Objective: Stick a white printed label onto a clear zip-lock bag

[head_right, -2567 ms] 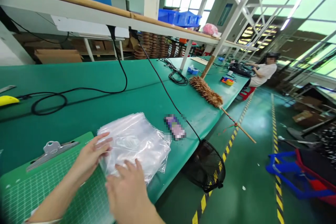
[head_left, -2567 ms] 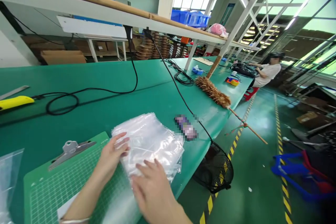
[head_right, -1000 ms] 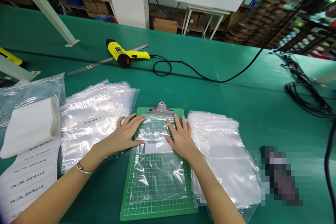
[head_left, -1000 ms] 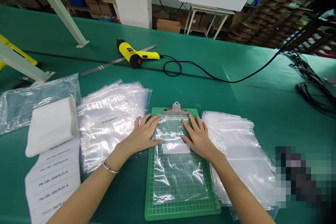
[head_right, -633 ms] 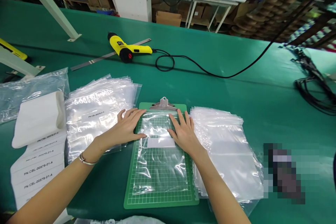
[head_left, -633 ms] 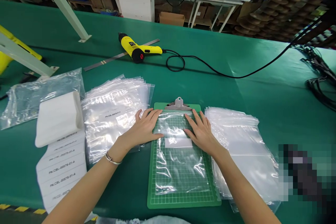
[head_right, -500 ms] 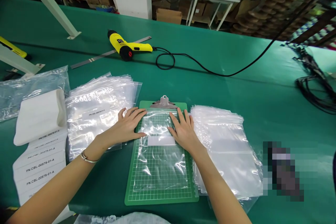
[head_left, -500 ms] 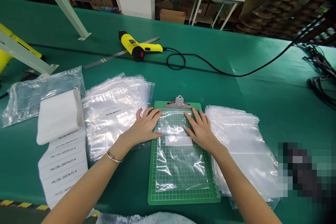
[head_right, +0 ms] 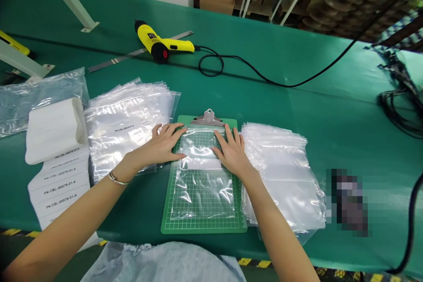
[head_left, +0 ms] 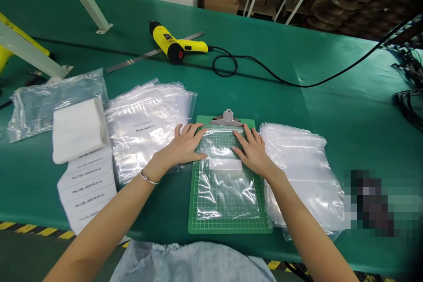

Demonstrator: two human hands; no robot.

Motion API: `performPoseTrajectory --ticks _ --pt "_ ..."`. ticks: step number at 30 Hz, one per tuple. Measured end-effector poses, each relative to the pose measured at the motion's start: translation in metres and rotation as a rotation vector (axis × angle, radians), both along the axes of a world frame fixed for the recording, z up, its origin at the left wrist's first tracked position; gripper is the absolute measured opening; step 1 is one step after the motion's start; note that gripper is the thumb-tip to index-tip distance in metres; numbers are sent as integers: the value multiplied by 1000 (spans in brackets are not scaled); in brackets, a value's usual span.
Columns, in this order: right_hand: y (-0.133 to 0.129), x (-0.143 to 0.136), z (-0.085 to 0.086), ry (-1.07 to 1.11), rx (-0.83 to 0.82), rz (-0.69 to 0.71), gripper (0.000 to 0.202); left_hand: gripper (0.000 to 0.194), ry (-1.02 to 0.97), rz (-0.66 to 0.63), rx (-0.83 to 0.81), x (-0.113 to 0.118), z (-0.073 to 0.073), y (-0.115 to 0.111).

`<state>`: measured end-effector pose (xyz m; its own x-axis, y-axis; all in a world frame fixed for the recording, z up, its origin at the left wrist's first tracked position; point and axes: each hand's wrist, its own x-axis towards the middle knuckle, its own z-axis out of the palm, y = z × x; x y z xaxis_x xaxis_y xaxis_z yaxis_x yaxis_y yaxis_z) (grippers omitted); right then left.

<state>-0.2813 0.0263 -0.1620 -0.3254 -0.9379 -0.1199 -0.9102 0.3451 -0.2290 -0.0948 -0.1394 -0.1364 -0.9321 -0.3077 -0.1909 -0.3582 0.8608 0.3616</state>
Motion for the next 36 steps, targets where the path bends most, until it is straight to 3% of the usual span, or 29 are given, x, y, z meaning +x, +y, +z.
performPoseTrajectory --ticks 4,7,10,12,14,16,19,23,25,26,28,29,31,34,36 --pt "6 2 16 -71 -73 -23 53 63 95 70 -22 15 20 4" --pt "16 14 39 -153 -168 -35 53 48 282 302 -70 61 37 9" --pt "24 39 59 -261 -266 -4 52 41 466 729 -195 135 36 22" --pt "23 64 65 -384 -294 53 50 36 501 1154 -308 187 23 37" --pt "17 95 65 -607 -268 143 47 35 453 1534 -135 230 4 55" --pt "6 130 60 -909 -133 224 46 45 449 1653 98 260 -11 72" --pt "-15 187 44 -1302 191 253 55 59 471 1627 323 278 -12 90" --pt "-38 245 23 -1543 271 63 76 59 692 1547 802 277 26 96" --pt "-43 262 18 -1637 266 15 66 57 759 1524 856 273 42 95" --pt "-43 268 18 -1663 259 16 56 54 759 1524 778 272 47 95" --pt "-42 277 19 -1658 214 41 41 47 679 1508 407 267 50 97" --pt "-41 280 20 -1637 172 47 36 41 599 1449 170 264 50 99" --pt "-40 284 24 -1599 82 62 27 29 420 1212 -226 257 47 103" --pt "-41 289 30 -1552 -3 117 19 22 269 882 -437 250 45 108" --pt "-42 293 33 -1523 -38 141 18 22 244 807 -455 251 47 110"
